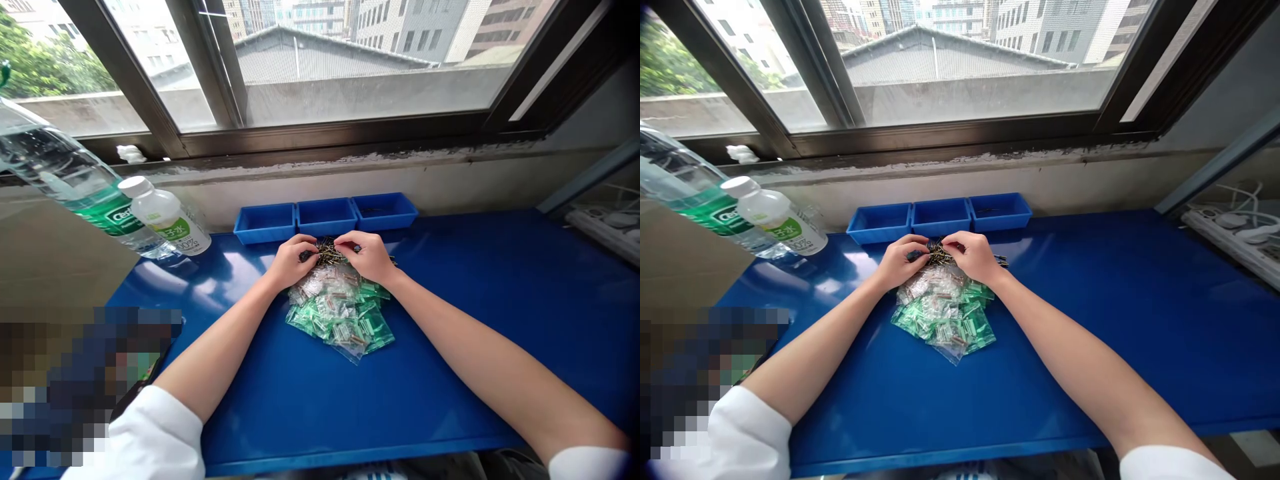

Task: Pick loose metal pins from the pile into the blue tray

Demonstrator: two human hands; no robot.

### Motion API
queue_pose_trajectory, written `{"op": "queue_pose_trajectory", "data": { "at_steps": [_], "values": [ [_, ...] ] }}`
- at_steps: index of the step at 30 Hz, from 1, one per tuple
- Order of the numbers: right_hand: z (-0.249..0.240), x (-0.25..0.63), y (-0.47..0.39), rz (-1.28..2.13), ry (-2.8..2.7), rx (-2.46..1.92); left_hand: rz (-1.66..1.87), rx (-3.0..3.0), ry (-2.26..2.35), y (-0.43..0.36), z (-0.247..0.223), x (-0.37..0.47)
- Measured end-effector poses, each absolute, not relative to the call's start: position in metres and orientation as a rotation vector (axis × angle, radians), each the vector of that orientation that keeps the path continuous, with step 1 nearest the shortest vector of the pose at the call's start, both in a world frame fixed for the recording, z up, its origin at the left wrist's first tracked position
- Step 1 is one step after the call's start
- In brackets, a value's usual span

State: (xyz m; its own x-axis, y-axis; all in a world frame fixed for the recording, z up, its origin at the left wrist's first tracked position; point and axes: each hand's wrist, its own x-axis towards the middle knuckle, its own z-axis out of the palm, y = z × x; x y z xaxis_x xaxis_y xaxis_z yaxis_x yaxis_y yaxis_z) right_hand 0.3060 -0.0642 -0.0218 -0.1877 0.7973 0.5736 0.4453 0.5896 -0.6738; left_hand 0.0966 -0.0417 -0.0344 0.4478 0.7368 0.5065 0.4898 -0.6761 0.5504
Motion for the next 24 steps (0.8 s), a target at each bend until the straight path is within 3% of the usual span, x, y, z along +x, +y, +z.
{"op": "queue_pose_trajectory", "data": {
  "at_steps": [13, 24],
  "values": [
    [-0.016, 0.293, -0.069, 0.873, -1.414, -0.982, 0.956, 2.441, 0.955, -0.051, -0.012, 0.107],
    [-0.012, 0.3, -0.069, 0.54, -1.802, -1.105, 1.006, 2.444, 1.105, -0.049, -0.025, 0.107]
  ]
}}
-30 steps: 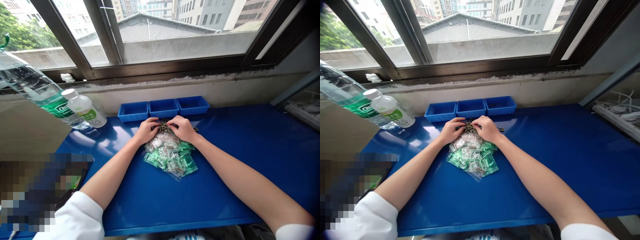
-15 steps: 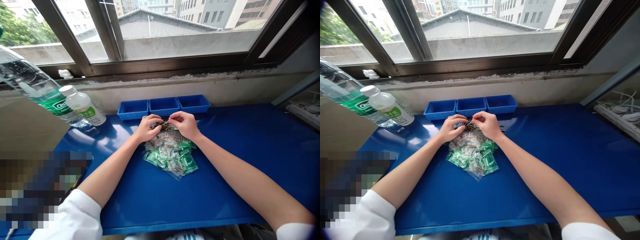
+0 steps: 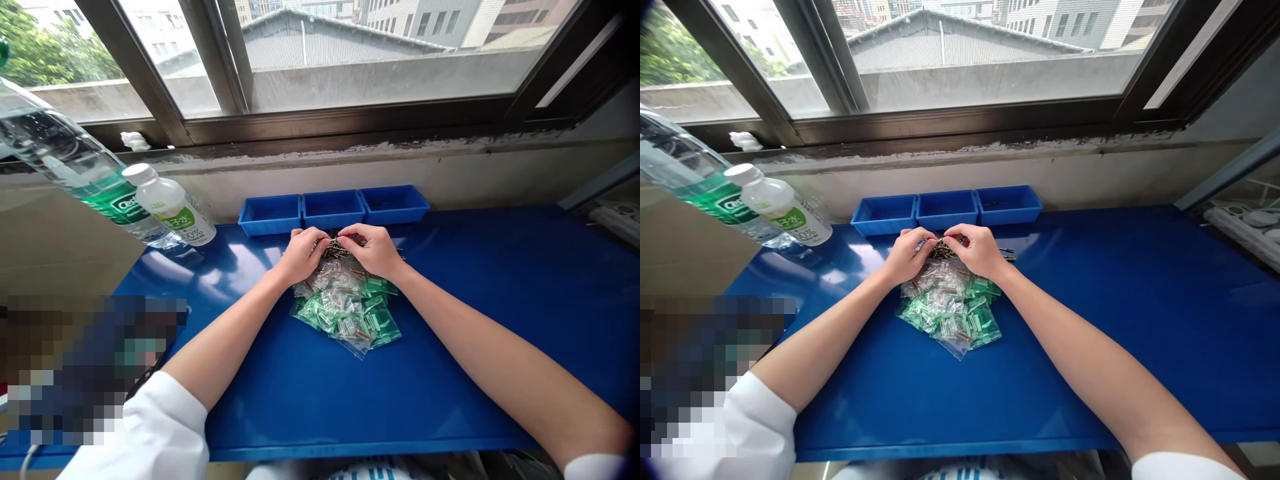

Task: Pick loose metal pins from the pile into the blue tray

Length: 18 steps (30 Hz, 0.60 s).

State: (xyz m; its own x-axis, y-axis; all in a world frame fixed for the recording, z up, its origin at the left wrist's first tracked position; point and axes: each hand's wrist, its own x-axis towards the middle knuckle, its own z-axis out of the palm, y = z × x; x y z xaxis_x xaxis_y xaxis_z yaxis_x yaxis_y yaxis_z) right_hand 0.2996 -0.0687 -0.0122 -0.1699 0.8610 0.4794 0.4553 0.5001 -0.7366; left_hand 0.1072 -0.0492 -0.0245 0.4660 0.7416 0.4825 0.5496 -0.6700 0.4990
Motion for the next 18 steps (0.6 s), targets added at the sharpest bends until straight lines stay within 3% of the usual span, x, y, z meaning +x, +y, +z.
{"op": "queue_pose_trajectory", "data": {
  "at_steps": [18],
  "values": [
    [-0.012, 0.312, -0.062, 0.409, -1.763, -1.175, 1.178, 2.388, 1.334, -0.042, -0.026, 0.1]
  ]
}}
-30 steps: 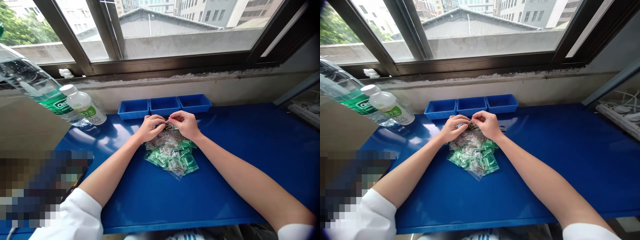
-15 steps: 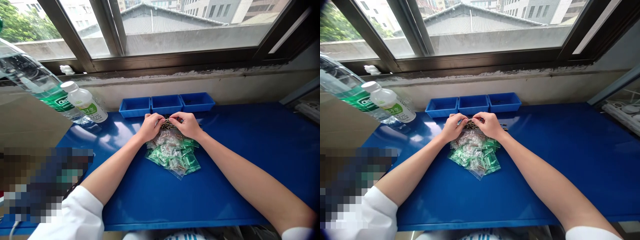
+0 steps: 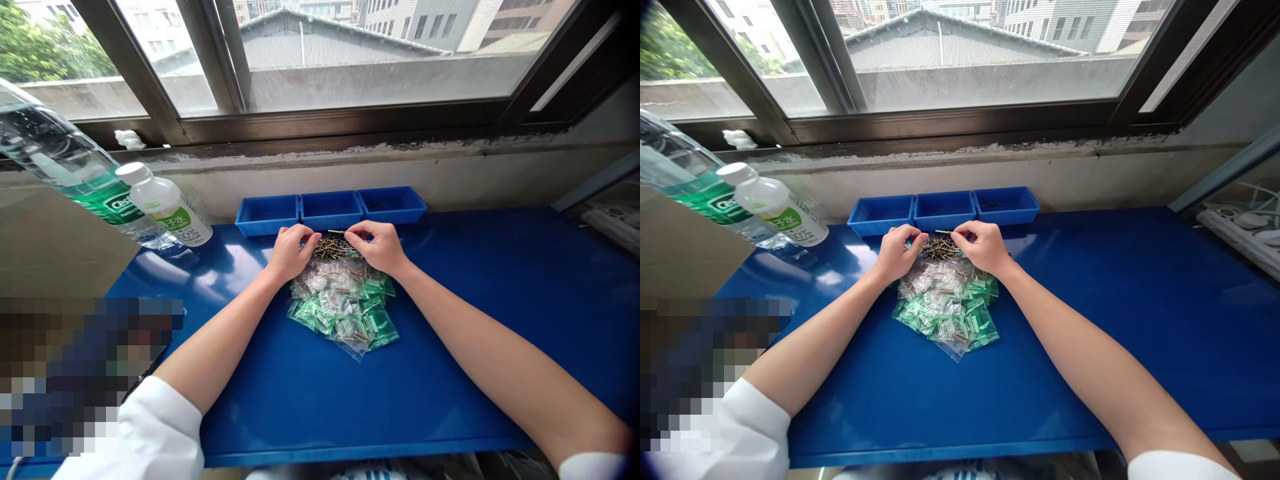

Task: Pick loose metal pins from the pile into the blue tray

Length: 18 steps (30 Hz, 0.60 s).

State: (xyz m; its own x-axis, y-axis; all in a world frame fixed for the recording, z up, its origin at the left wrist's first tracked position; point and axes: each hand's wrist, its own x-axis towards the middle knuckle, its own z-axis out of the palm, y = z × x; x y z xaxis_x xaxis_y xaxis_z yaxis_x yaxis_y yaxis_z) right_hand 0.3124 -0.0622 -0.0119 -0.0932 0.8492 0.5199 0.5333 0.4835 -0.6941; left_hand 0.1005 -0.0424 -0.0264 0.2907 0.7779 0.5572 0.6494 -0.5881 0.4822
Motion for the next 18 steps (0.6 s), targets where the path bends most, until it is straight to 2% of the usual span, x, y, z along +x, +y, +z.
{"op": "queue_pose_trajectory", "data": {
  "at_steps": [10, 18],
  "values": [
    [-0.025, 0.362, -0.032, 0.091, -1.348, -1.543, 1.019, 2.396, 1.331, -0.037, -0.036, 0.092],
    [-0.035, 0.387, -0.017, 0.133, -1.163, -1.682, 0.881, 2.398, 1.284, -0.038, -0.036, 0.093]
  ]
}}
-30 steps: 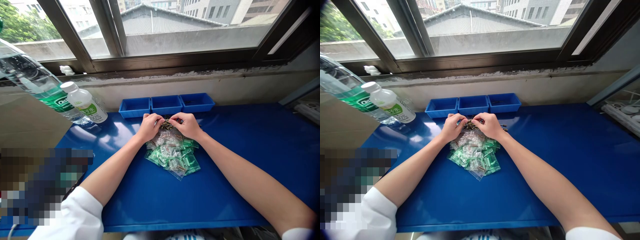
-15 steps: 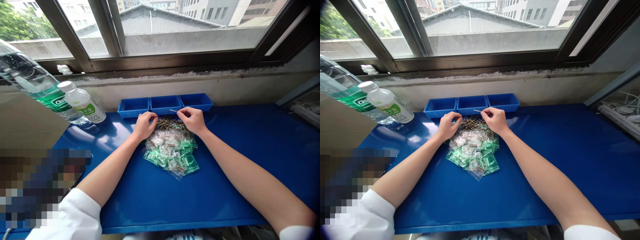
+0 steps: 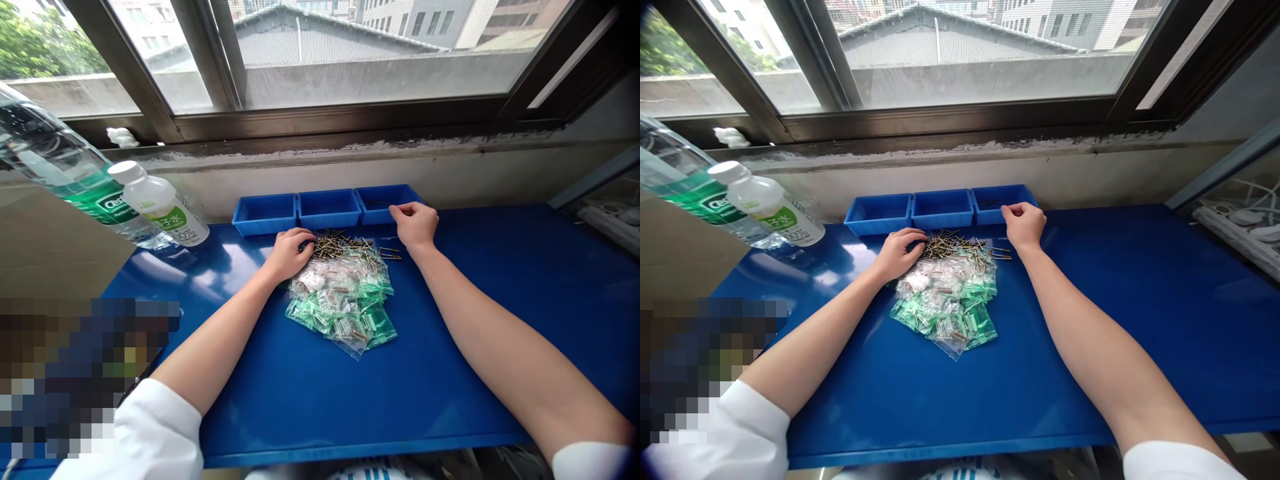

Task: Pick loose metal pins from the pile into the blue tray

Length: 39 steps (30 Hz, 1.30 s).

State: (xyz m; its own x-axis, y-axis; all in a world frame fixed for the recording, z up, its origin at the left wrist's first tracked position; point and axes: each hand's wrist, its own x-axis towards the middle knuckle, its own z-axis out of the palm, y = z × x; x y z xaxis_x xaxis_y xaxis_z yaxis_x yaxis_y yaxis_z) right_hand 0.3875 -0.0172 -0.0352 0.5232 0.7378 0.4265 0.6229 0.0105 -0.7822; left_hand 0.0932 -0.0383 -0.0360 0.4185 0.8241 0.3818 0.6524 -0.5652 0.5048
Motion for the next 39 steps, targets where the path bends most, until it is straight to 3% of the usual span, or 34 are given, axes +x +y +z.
{"op": "queue_pose_trajectory", "data": {
  "at_steps": [8, 13, 22, 39],
  "values": [
    [-0.033, 0.373, -0.025, 0.192, -1.233, -1.605, 0.763, 2.403, 1.355, -0.04, -0.034, 0.094],
    [-0.028, 0.347, -0.04, 0.355, -1.609, -1.413, 0.767, 2.404, 1.351, -0.039, -0.036, 0.093],
    [-0.029, 0.323, -0.052, 0.251, -2.141, -1.216, 0.883, 2.428, 1.289, -0.039, -0.038, 0.093],
    [-0.033, 0.32, -0.054, 0.36, -2.187, -1.227, 0.872, 2.478, 1.292, -0.041, -0.038, 0.093]
  ]
}}
